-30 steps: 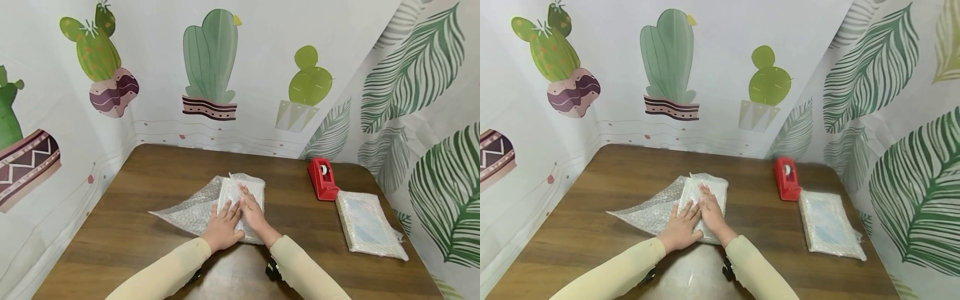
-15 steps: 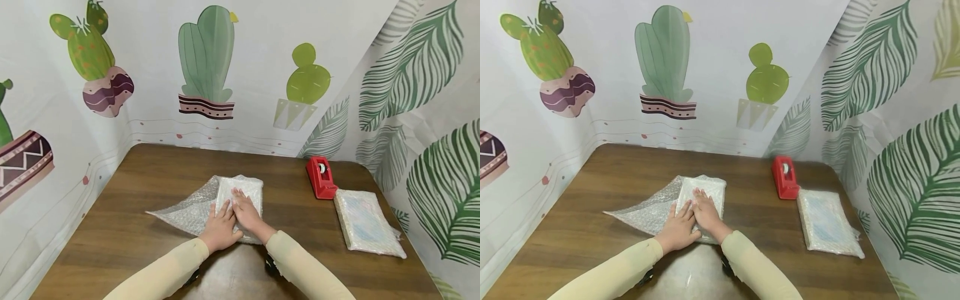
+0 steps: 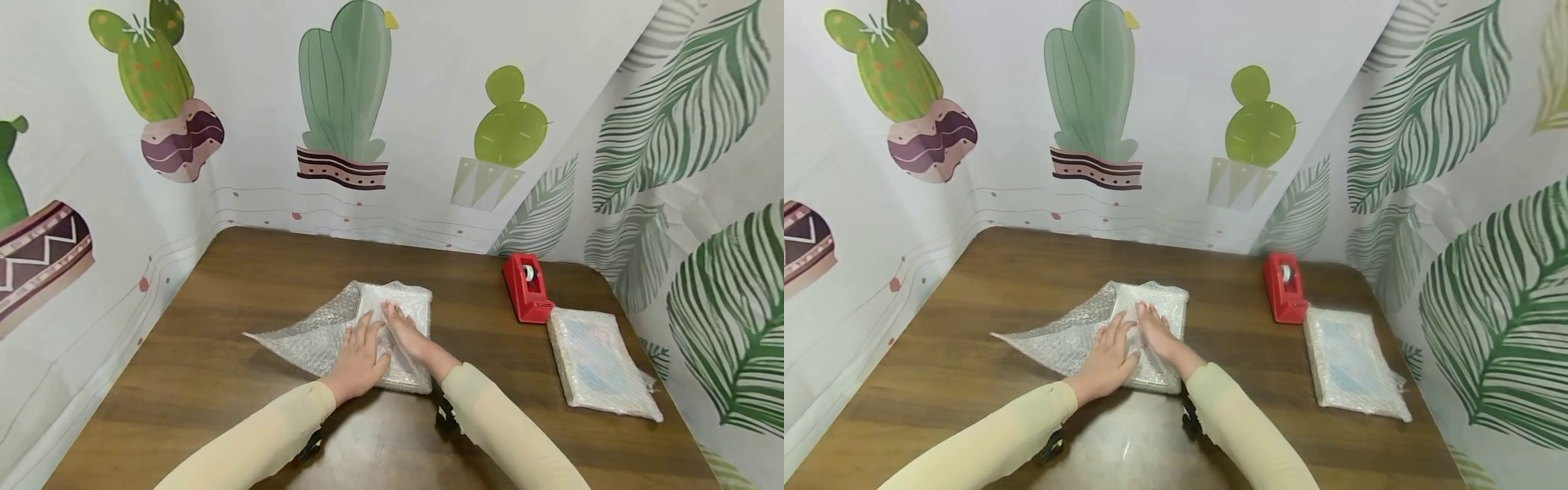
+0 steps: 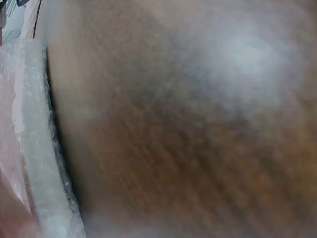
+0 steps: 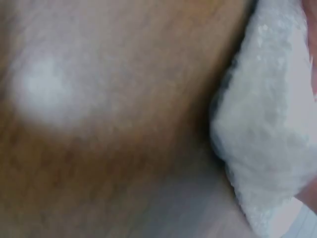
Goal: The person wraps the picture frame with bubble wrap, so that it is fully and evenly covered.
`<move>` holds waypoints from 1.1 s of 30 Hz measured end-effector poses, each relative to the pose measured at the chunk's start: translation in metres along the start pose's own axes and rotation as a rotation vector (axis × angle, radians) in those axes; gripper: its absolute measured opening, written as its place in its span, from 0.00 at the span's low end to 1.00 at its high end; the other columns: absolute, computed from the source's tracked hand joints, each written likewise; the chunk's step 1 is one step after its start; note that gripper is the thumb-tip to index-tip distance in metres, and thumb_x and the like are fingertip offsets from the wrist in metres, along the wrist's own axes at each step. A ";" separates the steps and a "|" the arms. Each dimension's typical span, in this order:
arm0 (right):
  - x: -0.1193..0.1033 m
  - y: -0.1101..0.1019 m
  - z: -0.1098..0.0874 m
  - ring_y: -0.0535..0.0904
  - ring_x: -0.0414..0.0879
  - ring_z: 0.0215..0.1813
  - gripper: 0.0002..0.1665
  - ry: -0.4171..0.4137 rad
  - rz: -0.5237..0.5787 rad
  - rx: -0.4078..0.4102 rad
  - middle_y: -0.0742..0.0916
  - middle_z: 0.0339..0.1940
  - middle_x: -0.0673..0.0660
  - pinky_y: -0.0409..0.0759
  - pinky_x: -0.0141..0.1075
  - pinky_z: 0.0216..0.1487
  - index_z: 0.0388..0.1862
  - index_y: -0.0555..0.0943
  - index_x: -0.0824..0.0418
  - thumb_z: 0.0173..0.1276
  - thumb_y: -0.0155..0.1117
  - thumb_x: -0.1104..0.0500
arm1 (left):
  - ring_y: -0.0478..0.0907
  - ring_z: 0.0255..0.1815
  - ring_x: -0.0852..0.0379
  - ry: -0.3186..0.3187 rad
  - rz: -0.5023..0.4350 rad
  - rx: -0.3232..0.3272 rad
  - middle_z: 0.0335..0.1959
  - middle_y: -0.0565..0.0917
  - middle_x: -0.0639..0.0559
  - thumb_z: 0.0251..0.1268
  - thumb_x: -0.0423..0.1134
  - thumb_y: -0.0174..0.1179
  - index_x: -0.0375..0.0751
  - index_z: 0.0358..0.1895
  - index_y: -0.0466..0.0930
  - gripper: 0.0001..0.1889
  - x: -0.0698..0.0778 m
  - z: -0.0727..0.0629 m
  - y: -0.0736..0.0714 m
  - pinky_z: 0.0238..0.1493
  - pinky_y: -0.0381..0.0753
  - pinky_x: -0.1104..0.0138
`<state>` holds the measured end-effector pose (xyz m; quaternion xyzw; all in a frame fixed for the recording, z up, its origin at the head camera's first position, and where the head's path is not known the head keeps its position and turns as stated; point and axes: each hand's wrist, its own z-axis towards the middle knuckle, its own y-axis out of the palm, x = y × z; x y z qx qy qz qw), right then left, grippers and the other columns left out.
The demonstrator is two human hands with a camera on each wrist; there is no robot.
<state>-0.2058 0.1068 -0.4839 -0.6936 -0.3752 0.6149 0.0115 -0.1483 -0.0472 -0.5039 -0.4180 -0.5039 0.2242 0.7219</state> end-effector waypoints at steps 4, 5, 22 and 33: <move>0.003 -0.004 0.002 0.30 0.60 0.88 0.42 0.006 0.150 -0.054 0.45 0.87 0.64 0.26 0.60 0.85 0.85 0.44 0.64 0.83 0.08 0.41 | 0.41 0.85 0.28 -0.021 -0.029 -0.007 0.85 0.47 0.32 0.76 0.52 0.51 0.36 0.80 0.55 0.37 -0.003 -0.002 -0.001 0.78 0.50 0.30; 0.004 -0.004 0.003 0.29 0.61 0.88 0.43 0.004 0.185 -0.065 0.44 0.87 0.64 0.26 0.61 0.84 0.85 0.42 0.64 0.83 0.07 0.40 | 0.40 0.85 0.28 -0.024 -0.017 -0.024 0.85 0.47 0.34 0.77 0.53 0.50 0.37 0.80 0.57 0.36 -0.004 -0.002 -0.001 0.78 0.50 0.30; 0.006 0.008 0.000 0.38 0.64 0.88 0.36 -0.017 -0.038 0.041 0.53 0.86 0.67 0.30 0.62 0.85 0.83 0.51 0.68 0.87 0.30 0.48 | 0.50 0.85 0.35 -0.053 0.266 -0.201 0.82 0.60 0.39 0.66 0.70 0.56 0.33 0.78 0.60 0.50 0.005 0.003 0.005 0.81 0.53 0.37; 0.011 -0.031 0.008 0.78 0.65 0.69 0.28 -0.059 -0.385 0.574 0.80 0.70 0.69 0.75 0.56 0.72 0.69 0.76 0.69 0.73 0.65 0.59 | 0.49 0.86 0.36 -0.053 0.349 -0.237 0.84 0.57 0.43 0.70 0.69 0.51 0.48 0.80 0.62 0.42 0.012 0.003 0.003 0.82 0.49 0.37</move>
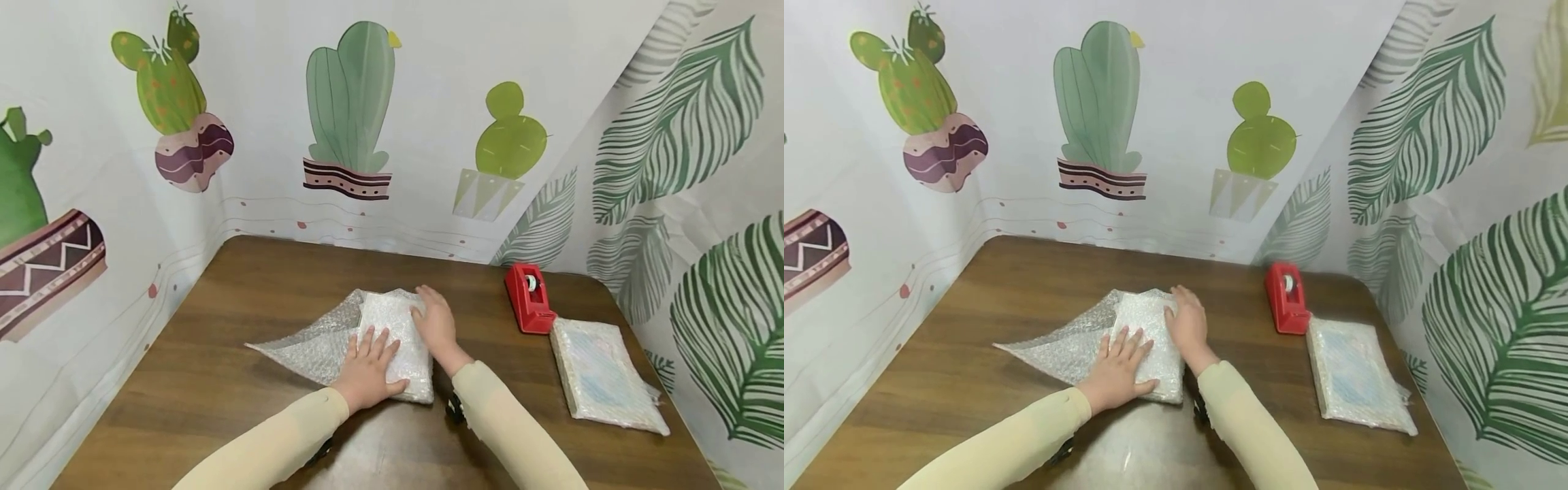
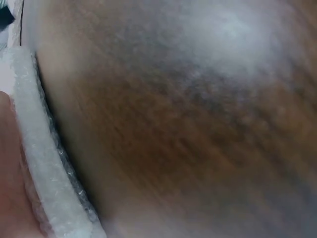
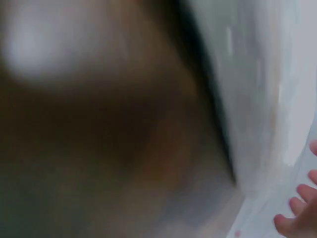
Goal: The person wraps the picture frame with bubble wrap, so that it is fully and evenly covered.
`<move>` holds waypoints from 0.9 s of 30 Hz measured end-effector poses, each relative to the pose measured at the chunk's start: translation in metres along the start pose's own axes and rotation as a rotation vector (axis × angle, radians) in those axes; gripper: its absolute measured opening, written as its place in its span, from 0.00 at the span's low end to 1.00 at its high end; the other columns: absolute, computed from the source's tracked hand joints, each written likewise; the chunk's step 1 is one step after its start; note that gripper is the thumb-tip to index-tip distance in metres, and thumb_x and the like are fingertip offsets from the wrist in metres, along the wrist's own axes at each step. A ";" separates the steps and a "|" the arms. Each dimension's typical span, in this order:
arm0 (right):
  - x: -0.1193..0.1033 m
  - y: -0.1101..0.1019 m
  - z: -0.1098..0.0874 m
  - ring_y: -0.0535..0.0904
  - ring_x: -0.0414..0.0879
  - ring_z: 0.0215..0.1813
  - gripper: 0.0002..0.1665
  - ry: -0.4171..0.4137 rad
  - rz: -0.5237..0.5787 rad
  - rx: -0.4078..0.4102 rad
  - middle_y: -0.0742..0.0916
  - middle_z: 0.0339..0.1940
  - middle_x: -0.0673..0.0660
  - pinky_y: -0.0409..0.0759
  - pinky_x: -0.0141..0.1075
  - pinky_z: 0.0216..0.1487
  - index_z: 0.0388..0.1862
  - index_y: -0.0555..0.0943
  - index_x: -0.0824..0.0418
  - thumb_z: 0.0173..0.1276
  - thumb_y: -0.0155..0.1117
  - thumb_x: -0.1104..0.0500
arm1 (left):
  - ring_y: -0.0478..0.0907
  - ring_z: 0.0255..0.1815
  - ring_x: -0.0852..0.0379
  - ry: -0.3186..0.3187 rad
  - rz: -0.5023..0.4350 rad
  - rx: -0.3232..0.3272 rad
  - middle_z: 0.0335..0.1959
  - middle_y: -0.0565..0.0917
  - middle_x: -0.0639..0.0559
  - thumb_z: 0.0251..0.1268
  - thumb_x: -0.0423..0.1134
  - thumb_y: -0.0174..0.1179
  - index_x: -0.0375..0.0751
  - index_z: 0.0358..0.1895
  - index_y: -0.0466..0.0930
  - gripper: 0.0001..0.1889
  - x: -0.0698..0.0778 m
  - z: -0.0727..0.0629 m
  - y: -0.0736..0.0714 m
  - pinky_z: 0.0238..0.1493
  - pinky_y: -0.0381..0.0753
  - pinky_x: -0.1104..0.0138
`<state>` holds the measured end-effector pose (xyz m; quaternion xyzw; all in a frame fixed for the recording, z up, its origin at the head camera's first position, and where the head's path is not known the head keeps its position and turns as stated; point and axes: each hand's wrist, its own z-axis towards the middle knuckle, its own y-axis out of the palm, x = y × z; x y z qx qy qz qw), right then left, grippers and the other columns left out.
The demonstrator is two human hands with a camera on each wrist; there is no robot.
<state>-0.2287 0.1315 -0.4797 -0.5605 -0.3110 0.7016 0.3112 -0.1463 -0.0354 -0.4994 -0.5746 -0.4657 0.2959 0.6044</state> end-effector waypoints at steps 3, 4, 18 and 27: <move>0.005 -0.005 0.015 0.71 0.64 0.76 0.33 0.057 -0.081 -0.065 0.77 0.74 0.68 0.72 0.56 0.75 0.71 0.75 0.68 0.72 0.68 0.54 | 0.49 0.86 0.36 -0.003 0.036 0.011 0.84 0.58 0.44 0.70 0.70 0.51 0.49 0.80 0.62 0.42 -0.002 0.000 0.001 0.82 0.50 0.37; 0.008 -0.006 0.019 0.71 0.64 0.76 0.33 0.072 -0.088 -0.093 0.77 0.73 0.68 0.72 0.56 0.75 0.70 0.76 0.68 0.72 0.68 0.52 | 0.49 0.86 0.36 -0.004 0.048 0.010 0.84 0.58 0.44 0.69 0.70 0.50 0.49 0.80 0.62 0.42 -0.002 0.000 0.001 0.82 0.51 0.37; 0.022 -0.021 0.043 0.84 0.61 0.60 0.20 -0.027 0.023 -0.261 0.88 0.58 0.66 0.82 0.52 0.63 0.59 0.81 0.67 0.73 0.65 0.58 | 0.49 0.86 0.38 -0.012 0.103 -0.017 0.85 0.57 0.46 0.69 0.72 0.48 0.52 0.80 0.61 0.43 0.003 0.000 -0.001 0.82 0.52 0.38; 0.026 -0.017 0.037 0.86 0.63 0.58 0.13 -0.114 0.059 -0.197 0.90 0.52 0.67 0.84 0.53 0.60 0.50 0.88 0.68 0.73 0.65 0.62 | 0.49 0.86 0.40 -0.012 0.128 -0.008 0.85 0.57 0.47 0.70 0.73 0.47 0.54 0.80 0.60 0.42 0.002 0.000 -0.002 0.82 0.53 0.38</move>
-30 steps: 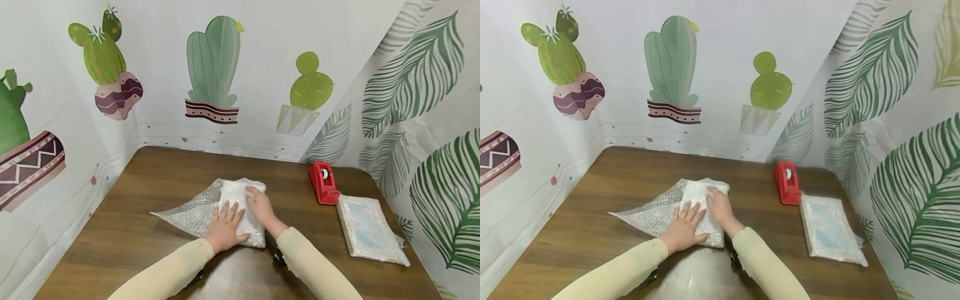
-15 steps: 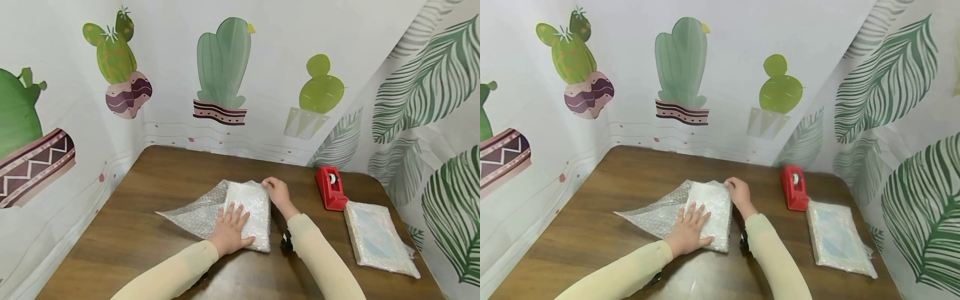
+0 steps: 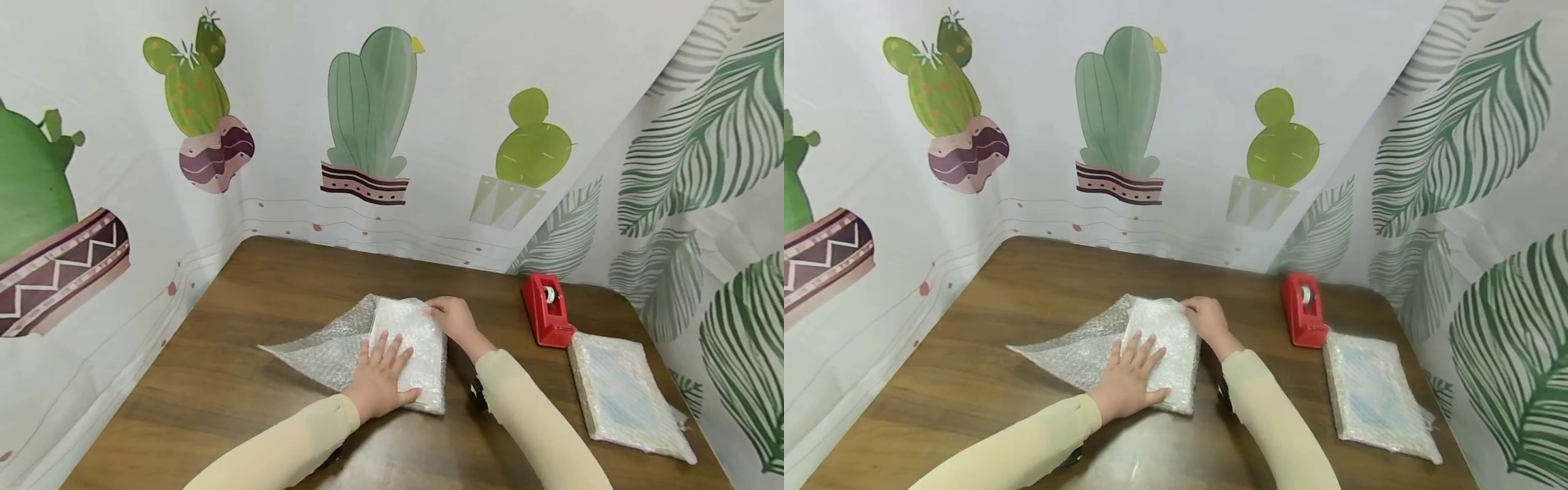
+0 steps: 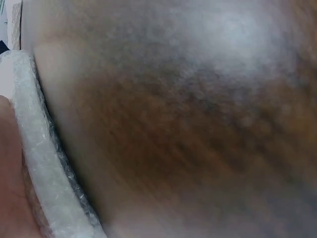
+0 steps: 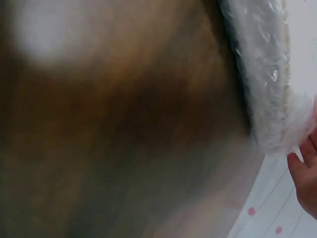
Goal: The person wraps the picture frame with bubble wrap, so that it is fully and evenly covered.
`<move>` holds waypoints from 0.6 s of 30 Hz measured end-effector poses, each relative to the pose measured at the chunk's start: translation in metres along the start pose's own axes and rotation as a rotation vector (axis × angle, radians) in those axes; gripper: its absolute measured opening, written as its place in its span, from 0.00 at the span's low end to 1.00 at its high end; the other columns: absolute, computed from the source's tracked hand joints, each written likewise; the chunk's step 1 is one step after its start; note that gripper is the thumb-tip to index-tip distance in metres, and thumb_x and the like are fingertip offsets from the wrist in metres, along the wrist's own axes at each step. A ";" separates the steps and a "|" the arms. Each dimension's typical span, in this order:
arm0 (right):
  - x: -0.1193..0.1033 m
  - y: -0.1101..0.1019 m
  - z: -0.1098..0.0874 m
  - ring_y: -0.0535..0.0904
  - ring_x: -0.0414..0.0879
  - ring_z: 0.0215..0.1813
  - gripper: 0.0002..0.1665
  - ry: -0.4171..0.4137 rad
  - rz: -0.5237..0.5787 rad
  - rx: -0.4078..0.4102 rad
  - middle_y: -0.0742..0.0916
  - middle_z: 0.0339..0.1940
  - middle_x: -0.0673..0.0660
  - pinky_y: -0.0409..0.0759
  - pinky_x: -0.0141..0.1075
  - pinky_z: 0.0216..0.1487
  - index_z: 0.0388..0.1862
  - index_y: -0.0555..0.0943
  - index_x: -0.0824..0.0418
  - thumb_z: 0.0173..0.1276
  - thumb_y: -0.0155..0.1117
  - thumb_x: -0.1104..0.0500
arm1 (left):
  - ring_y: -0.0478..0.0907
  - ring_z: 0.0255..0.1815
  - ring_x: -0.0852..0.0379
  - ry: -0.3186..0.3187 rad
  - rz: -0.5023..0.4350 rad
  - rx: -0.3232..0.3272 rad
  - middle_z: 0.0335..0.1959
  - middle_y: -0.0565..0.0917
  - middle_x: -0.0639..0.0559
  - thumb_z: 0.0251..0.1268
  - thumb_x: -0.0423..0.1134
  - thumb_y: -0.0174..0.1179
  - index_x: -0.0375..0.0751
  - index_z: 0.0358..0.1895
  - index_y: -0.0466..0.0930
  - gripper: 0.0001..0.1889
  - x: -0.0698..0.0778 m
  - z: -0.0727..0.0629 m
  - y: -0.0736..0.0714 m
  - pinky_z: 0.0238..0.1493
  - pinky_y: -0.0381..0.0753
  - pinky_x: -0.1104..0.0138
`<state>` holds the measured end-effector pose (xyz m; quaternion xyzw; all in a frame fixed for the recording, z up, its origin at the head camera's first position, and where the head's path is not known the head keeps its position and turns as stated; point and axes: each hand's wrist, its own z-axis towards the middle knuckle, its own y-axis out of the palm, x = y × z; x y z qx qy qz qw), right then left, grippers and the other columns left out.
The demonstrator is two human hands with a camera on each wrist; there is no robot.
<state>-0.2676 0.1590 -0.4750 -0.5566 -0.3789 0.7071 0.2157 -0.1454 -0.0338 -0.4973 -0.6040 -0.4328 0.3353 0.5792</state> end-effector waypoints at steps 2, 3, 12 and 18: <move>0.004 -0.004 -0.001 0.87 0.63 0.56 0.13 -0.007 0.067 -0.008 0.91 0.51 0.68 0.86 0.52 0.57 0.49 0.88 0.70 0.73 0.65 0.63 | 0.49 0.86 0.41 0.001 0.006 0.003 0.85 0.57 0.48 0.70 0.72 0.46 0.54 0.80 0.60 0.42 0.001 0.000 0.001 0.82 0.53 0.38; 0.006 -0.006 -0.001 0.87 0.63 0.55 0.13 -0.007 0.098 -0.024 0.91 0.50 0.69 0.86 0.51 0.56 0.48 0.88 0.71 0.73 0.65 0.63 | 0.48 0.87 0.42 -0.001 0.012 0.002 0.85 0.56 0.49 0.70 0.73 0.46 0.54 0.81 0.60 0.42 0.002 0.000 0.001 0.82 0.53 0.39; 0.014 -0.011 0.019 0.79 0.47 0.40 0.14 0.018 0.036 -0.248 0.89 0.43 0.64 0.79 0.38 0.44 0.50 0.86 0.68 0.79 0.58 0.59 | 0.50 0.86 0.43 0.016 0.023 -0.009 0.84 0.58 0.50 0.71 0.74 0.44 0.56 0.81 0.60 0.42 0.004 -0.002 0.003 0.83 0.52 0.40; 0.015 0.002 0.023 0.77 0.50 0.44 0.10 0.105 0.105 -0.157 0.83 0.45 0.63 0.77 0.42 0.47 0.45 0.85 0.67 0.76 0.63 0.60 | 0.56 0.84 0.42 0.009 0.065 0.047 0.82 0.64 0.48 0.70 0.73 0.46 0.54 0.78 0.64 0.41 0.002 0.000 0.006 0.81 0.56 0.40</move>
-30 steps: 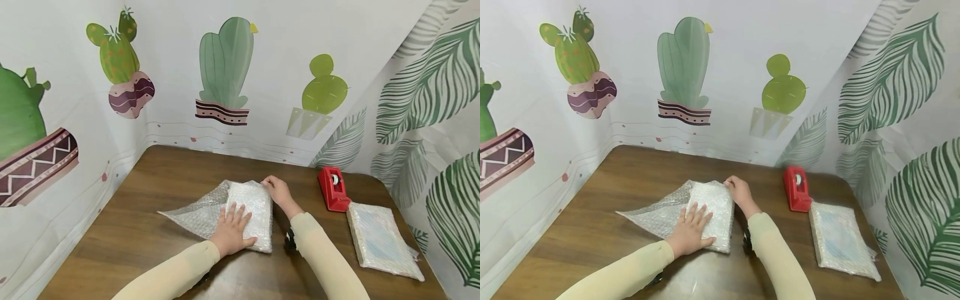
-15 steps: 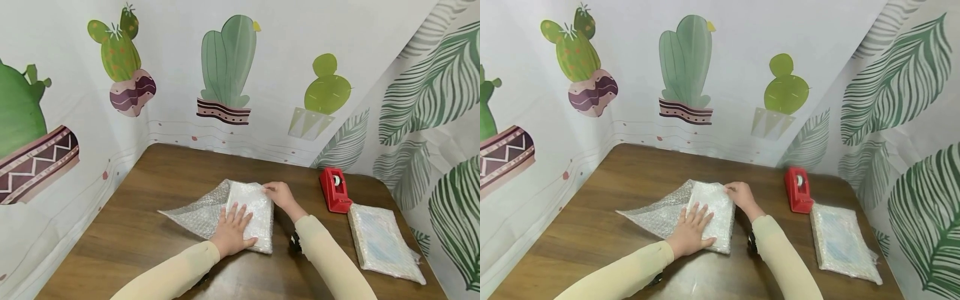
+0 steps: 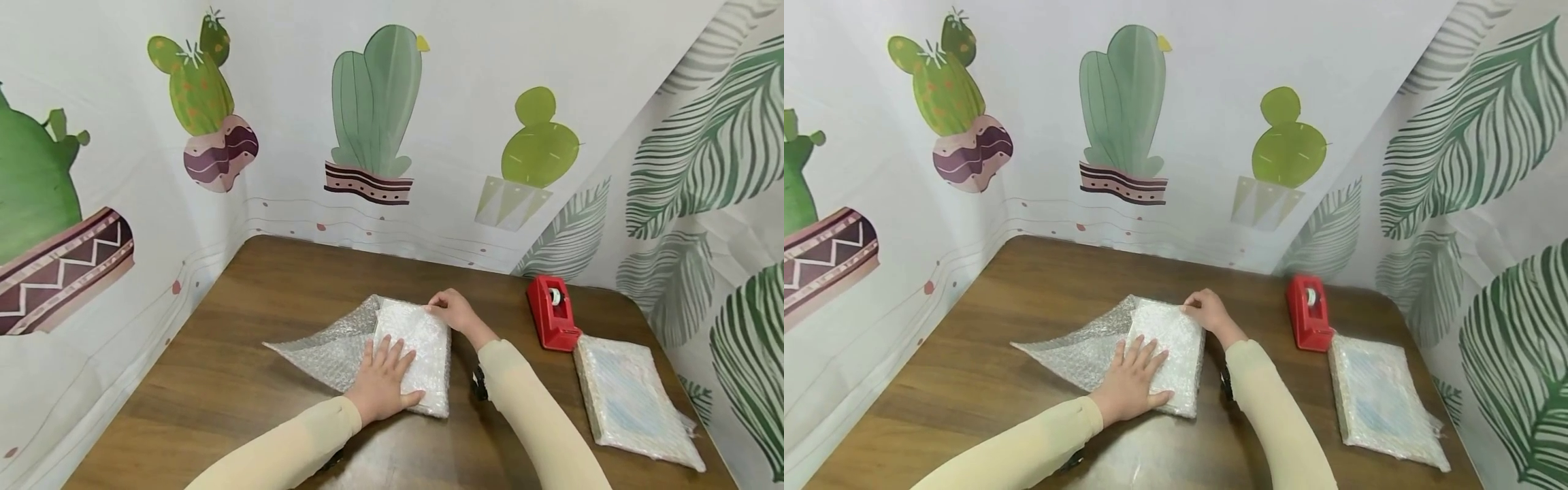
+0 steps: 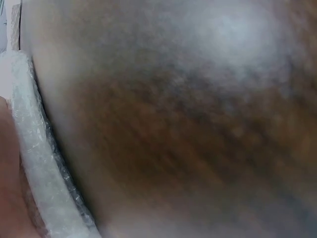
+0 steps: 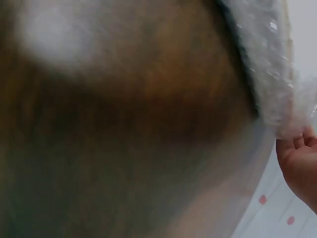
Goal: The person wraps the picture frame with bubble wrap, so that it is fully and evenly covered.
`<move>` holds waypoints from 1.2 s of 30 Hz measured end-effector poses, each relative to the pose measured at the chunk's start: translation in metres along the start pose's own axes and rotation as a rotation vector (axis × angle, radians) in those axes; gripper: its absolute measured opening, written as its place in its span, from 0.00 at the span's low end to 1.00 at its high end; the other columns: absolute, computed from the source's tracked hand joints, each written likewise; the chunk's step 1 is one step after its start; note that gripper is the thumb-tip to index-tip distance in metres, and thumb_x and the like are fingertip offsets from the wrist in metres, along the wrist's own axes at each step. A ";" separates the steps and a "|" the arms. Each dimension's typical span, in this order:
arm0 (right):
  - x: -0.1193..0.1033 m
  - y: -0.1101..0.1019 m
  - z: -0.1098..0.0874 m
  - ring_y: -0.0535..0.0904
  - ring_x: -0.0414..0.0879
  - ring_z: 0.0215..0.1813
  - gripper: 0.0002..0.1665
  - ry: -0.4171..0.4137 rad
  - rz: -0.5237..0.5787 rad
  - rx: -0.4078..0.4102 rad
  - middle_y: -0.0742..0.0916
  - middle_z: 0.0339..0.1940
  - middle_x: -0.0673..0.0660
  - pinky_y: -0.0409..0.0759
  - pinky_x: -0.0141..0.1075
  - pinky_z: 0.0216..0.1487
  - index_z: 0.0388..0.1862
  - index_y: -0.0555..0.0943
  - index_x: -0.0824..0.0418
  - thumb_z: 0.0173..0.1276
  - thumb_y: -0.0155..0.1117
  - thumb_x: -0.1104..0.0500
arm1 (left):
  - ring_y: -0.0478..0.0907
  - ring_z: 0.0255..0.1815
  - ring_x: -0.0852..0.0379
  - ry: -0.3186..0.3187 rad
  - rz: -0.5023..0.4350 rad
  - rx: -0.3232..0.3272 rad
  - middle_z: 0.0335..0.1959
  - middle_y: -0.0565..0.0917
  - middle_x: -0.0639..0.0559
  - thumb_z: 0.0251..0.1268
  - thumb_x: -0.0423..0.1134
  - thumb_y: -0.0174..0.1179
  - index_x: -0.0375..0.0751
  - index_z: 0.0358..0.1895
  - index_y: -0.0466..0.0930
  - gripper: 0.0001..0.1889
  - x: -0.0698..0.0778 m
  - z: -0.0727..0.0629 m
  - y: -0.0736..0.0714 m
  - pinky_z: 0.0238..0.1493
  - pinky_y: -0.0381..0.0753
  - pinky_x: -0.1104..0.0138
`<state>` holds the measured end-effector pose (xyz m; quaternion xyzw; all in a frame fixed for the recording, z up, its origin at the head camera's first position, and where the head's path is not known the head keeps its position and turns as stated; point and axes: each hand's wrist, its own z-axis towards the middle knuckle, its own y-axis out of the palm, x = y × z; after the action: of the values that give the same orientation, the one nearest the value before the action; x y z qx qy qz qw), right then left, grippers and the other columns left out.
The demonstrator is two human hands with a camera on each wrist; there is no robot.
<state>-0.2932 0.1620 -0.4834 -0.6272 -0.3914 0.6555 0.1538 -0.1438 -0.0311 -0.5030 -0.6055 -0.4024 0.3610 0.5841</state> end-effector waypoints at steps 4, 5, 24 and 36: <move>-0.004 0.002 0.000 0.77 0.55 0.51 0.15 0.004 -0.045 -0.026 0.84 0.49 0.65 0.78 0.48 0.56 0.50 0.85 0.68 0.79 0.58 0.58 | 0.55 0.84 0.42 0.003 -0.008 0.021 0.82 0.64 0.47 0.70 0.73 0.46 0.53 0.78 0.65 0.41 -0.002 0.000 0.003 0.81 0.55 0.40; -0.006 0.002 0.000 0.77 0.57 0.54 0.17 -0.009 -0.066 -0.044 0.84 0.50 0.66 0.77 0.50 0.59 0.51 0.85 0.69 0.80 0.56 0.58 | 0.54 0.85 0.42 0.007 -0.013 0.019 0.82 0.63 0.47 0.70 0.73 0.46 0.52 0.78 0.65 0.41 -0.002 0.000 0.003 0.81 0.55 0.39; -0.036 0.039 0.000 0.72 0.57 0.59 0.11 -0.007 -0.209 0.156 0.80 0.58 0.62 0.72 0.54 0.58 0.45 0.89 0.61 0.74 0.64 0.57 | 0.53 0.86 0.44 0.016 -0.035 0.003 0.84 0.59 0.47 0.71 0.72 0.46 0.49 0.78 0.64 0.42 -0.003 0.002 -0.001 0.82 0.55 0.39; -0.047 0.039 -0.032 0.64 0.66 0.79 0.33 -0.048 -0.259 0.217 0.69 0.78 0.69 0.68 0.63 0.76 0.75 0.66 0.70 0.77 0.59 0.59 | 0.56 0.85 0.44 0.017 -0.012 0.031 0.83 0.62 0.47 0.70 0.72 0.47 0.48 0.77 0.66 0.42 -0.003 0.001 0.000 0.81 0.57 0.40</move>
<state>-0.2443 0.1144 -0.4754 -0.5354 -0.3993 0.6835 0.2946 -0.1462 -0.0334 -0.5036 -0.5969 -0.3954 0.3584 0.5991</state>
